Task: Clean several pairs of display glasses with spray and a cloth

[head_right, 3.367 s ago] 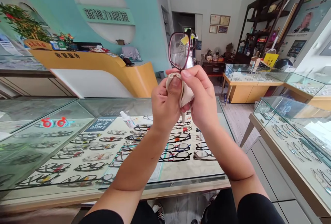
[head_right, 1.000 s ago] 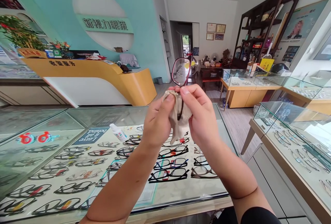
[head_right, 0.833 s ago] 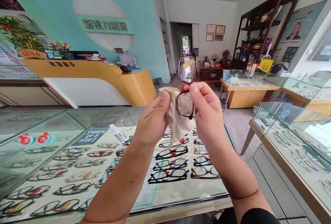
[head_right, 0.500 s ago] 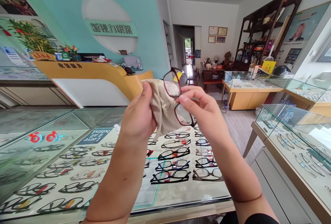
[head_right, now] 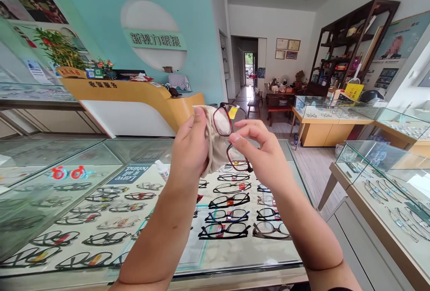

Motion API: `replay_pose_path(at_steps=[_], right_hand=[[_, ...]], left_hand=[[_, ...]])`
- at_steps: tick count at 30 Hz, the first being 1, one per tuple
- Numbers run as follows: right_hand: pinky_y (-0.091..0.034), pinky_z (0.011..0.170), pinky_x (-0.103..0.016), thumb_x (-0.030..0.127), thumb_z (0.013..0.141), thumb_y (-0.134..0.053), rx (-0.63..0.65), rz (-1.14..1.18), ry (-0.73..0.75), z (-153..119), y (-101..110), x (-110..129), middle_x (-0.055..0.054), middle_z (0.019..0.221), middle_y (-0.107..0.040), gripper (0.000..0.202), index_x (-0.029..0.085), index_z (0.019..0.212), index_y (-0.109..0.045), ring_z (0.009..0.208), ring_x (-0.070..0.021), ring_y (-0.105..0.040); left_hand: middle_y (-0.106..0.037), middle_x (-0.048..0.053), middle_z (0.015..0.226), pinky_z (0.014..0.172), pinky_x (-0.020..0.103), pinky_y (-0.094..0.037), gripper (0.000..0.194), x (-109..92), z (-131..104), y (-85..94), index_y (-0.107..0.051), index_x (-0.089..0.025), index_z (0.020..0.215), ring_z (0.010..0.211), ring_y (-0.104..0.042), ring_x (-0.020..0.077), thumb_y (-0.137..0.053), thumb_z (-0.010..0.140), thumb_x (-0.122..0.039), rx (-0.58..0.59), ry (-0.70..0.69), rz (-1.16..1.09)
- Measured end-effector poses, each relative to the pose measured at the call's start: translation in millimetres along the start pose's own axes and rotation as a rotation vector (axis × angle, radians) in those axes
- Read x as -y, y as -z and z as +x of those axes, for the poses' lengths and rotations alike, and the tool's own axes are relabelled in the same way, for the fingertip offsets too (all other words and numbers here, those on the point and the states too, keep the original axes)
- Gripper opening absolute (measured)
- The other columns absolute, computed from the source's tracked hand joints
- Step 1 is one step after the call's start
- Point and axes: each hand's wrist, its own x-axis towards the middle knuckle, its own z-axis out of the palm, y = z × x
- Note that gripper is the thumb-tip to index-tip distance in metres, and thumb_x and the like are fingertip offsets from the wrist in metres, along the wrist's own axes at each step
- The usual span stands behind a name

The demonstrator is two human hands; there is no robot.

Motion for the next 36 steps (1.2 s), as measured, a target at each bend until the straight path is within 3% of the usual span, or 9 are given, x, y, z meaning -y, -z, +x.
replay_pose_path(at_steps=[4, 11, 17, 23, 32, 36], right_hand=[[-0.038, 0.121, -0.051, 0.047, 0.09, -0.083, 0.016, -0.022, -0.046, 3.5, -10.0, -6.7, -0.004, 0.131, -0.07, 0.025, 0.026, 0.077, -0.078, 0.123, -0.0256, -0.065], [-0.037, 0.123, -0.051, 0.048, 0.087, -0.084, -0.041, -0.036, -0.032, 10.3, -9.8, -14.6, -0.005, 0.129, -0.071, 0.024, 0.026, 0.078, -0.078, 0.127, -0.0267, -0.064], [-0.041, 0.118, -0.045, 0.049, 0.088, -0.083, -0.005, 0.01, -0.034, 14.8, -8.5, -19.0, -0.005, 0.128, -0.068, 0.024, 0.027, 0.08, -0.08, 0.128, -0.0252, -0.063], [-0.046, 0.108, -0.041, 0.049, 0.089, -0.082, 0.011, 0.004, -0.017, 18.9, -7.5, -21.9, -0.003, 0.116, -0.07, 0.024, 0.027, 0.083, -0.079, 0.113, -0.0212, -0.065], [-0.044, 0.087, -0.034, 0.052, 0.087, -0.082, 0.047, 0.071, -0.09, 21.1, -2.8, -20.9, 0.002, 0.085, -0.07, 0.029, 0.024, 0.084, -0.075, 0.083, -0.0153, -0.058], [-0.044, 0.081, -0.031, 0.053, 0.084, -0.084, 0.04, 0.08, -0.107, 20.4, -1.2, -17.0, 0.001, 0.084, -0.07, 0.033, 0.022, 0.083, -0.074, 0.081, -0.0148, -0.056]], left_hand=[[-0.069, 0.001, 0.082, 0.076, 0.026, -0.051, 0.047, 4.2, 4.7, -0.5, -0.073, -0.026, 0.085, 0.083, -0.063, 0.0172, -0.072, 0.095, -0.072, -0.076, -0.001, 0.025], [-0.072, 0.002, 0.09, 0.081, 0.027, -0.054, 0.043, 13.2, 9.1, 0.5, -0.074, -0.027, 0.096, 0.087, -0.068, 0.0164, -0.07, 0.097, -0.07, -0.06, 0.055, -0.065], [-0.081, 0.009, 0.1, 0.088, 0.037, -0.063, 0.052, 9.1, 9.4, -2.6, -0.076, -0.025, 0.105, 0.103, -0.078, 0.0261, -0.074, 0.092, -0.074, 0.153, 0.179, -0.197], [-0.084, 0.013, 0.1, 0.092, 0.043, -0.066, 0.052, 6.3, 10.5, -1.2, -0.08, -0.021, 0.104, 0.111, -0.08, 0.0321, -0.08, 0.088, -0.071, 0.247, 0.21, -0.273], [-0.082, 0.01, 0.093, 0.086, 0.038, -0.064, 0.048, 1.0, 14.7, 8.0, -0.08, -0.022, 0.104, 0.101, -0.079, 0.028, -0.08, 0.09, -0.067, 0.463, 0.237, -0.254], [-0.08, 0.006, 0.09, 0.078, 0.03, -0.061, 0.045, -5.4, 16.2, 13.5, -0.078, -0.019, 0.098, 0.086, -0.076, 0.0203, -0.09, 0.083, -0.06, 0.473, 0.281, -0.215]])
